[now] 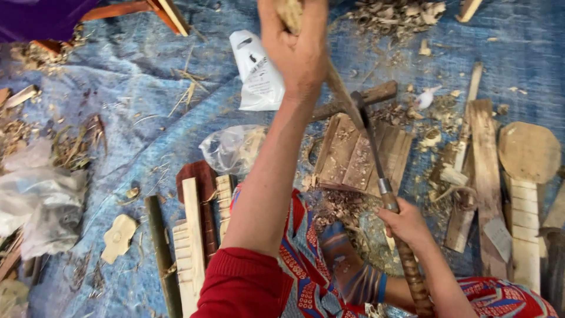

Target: A person is carving a piece of wood using a long-handled blade, shaving off thin layers of wood while sitting on the floor.

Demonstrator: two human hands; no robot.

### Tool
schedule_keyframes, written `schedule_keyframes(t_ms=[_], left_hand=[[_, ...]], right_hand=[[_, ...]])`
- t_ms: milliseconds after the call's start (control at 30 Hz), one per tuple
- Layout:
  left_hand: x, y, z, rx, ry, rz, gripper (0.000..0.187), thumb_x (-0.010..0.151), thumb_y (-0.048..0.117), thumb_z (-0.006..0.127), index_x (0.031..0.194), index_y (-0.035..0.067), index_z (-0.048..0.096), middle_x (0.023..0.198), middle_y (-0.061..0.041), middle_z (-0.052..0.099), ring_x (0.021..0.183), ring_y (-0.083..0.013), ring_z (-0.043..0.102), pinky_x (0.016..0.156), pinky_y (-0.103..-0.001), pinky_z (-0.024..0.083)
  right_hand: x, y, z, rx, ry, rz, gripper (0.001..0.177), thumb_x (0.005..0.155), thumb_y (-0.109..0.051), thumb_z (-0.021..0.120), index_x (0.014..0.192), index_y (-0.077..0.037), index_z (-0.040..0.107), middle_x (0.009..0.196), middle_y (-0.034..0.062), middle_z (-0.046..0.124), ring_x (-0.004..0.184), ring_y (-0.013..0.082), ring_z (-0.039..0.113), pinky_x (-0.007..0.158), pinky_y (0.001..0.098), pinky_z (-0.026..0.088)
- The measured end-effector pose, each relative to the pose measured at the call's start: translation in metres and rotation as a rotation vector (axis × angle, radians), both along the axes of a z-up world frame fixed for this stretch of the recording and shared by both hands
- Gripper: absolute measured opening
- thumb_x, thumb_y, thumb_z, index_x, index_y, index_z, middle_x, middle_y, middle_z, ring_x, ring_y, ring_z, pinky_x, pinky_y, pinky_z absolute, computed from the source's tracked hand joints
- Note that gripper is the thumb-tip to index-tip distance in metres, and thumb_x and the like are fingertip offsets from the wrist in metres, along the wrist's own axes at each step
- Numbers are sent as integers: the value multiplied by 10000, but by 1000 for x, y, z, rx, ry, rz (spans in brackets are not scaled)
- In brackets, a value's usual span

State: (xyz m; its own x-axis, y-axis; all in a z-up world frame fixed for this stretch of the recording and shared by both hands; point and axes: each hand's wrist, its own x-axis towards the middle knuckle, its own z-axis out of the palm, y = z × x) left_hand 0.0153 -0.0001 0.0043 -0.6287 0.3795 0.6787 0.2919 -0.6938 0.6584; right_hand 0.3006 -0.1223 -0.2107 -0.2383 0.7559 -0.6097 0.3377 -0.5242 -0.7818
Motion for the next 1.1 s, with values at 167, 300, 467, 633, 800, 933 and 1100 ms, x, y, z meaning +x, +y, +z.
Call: schedule_keyframes(t_ms=[167,300,467,633,800,933,1100], left_hand=[[-6,-2,-5,70,79,-16,280,1065,318,649,1288,172,564,1017,-11,642,869,-117,563,811,-298,492],[-6,-3,-2,72,84,-27,255,1069,340,630,1250,172,562,964,-5,603,833,-105,500,785,-298,448],[-5,-3,-1,96,77,-11,286,1121,298,640,1390,223,575,1190,-3,687,1028,-139,614,971,-321,502],[-4,0,-2,121,93,-24,294,1130,307,639,1407,228,575,1170,-11,697,1011,-143,619,960,-329,505],[-10,3,-10,99,84,-32,223,1084,276,639,1278,181,583,951,-11,611,807,-107,493,751,-297,439],[-5,-1,-4,84,88,-18,282,1114,305,641,1372,214,573,1073,-14,668,911,-131,563,864,-314,482],[-7,0,-6,84,85,0,324,1129,337,628,1419,213,554,1185,-40,708,1047,-164,658,989,-348,534]], right_hand=[[6,-6,37,88,15,53,178,825,-46,736,955,19,633,582,98,557,413,205,515,399,318,400],[2,-6,44,130,120,31,202,819,-61,748,964,11,628,585,88,562,411,185,504,401,311,411],[-6,2,11,-39,-90,82,269,847,-135,748,1070,-14,661,571,53,556,423,161,520,406,272,433],[-3,1,34,4,-125,138,208,871,-189,750,931,-54,602,593,44,538,445,160,522,407,280,445],[-2,-6,72,106,-21,63,203,820,-108,759,964,-16,649,621,81,599,437,184,530,417,307,408],[-1,5,15,-30,-123,100,216,850,-118,732,1037,-42,656,590,66,581,450,174,533,424,289,440],[-5,6,10,-93,-81,88,307,859,-130,722,1131,-17,634,573,53,559,439,160,526,418,262,451]])
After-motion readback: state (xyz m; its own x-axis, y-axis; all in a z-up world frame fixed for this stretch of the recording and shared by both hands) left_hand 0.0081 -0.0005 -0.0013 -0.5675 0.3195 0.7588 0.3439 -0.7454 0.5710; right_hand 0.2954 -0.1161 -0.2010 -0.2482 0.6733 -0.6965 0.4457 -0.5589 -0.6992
